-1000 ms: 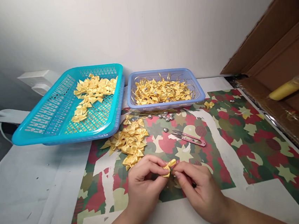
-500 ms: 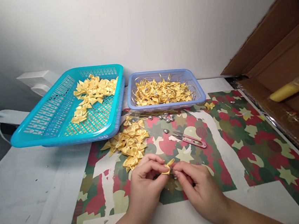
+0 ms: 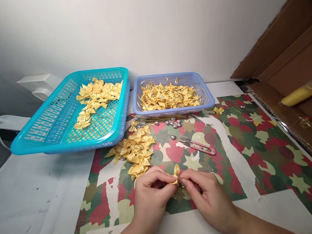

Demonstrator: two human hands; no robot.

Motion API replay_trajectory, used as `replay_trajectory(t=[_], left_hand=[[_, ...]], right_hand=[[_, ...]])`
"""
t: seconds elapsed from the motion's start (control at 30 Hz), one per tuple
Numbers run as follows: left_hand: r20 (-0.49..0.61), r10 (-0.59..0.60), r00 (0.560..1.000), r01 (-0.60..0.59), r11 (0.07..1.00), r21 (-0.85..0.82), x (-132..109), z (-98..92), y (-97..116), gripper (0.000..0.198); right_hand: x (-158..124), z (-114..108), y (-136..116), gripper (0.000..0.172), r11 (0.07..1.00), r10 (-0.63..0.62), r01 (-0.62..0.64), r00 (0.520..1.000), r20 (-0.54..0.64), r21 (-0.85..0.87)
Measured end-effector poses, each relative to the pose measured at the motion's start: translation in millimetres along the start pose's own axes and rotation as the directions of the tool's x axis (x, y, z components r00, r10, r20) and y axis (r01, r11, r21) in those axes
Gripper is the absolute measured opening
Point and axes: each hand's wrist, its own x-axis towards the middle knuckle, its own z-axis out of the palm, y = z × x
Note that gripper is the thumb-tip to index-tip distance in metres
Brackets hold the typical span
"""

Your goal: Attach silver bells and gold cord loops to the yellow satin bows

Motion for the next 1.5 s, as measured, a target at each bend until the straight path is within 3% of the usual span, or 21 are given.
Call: replay_trajectory(t=[0.2,0.37,0.47,0.67,1.0,1.23,1.5], left_hand=[[0.017,0.061,0.998,-0.062,0.997,0.04,0.1,-0.5,0.4,0.015],[0.035,0.277,0.96,-0.279,0.943,0.181,-0.4,-3.1,2.8,0.02],[0.042,0.326,0.944,-0.326,0.914,0.241,-0.6,-4.2,2.9,0.021],[0.05,0.236,0.971,-0.241,0.958,0.157,-1.9,-3.4,-0.2,0.021],[0.079,-0.031,0.996,0.038,0.995,-0.089,-1.3,3.1,1.6,0.016],[0.116,-0.1,0.988,0.108,0.993,-0.058,-2.0,1.0,-0.8,0.016],[0.119,-0.092,0.989,0.097,0.995,-0.035,-1.7,1.0,-0.2,0.016]], right_hand=[[0.7,0.0,0.2,0.023,1.0,-0.013,0.013,1.0,-0.02,-0.023],[2.2,-4.8,2.1,0.023,0.978,-0.166,0.161,0.986,-0.025,-0.133],[2.7,-6.9,3.4,0.024,0.947,-0.232,0.223,0.973,-0.01,-0.233],[3.0,-8.5,3.6,0.027,0.912,-0.263,0.255,0.965,0.018,-0.323],[-0.5,0.5,4.1,0.024,0.968,-0.178,0.167,0.983,-0.04,-0.189],[-1.5,3.8,5.1,0.023,0.983,-0.161,0.153,0.984,-0.076,-0.107],[-1.7,5.8,5.0,0.024,0.988,-0.147,0.142,0.984,-0.101,-0.061]])
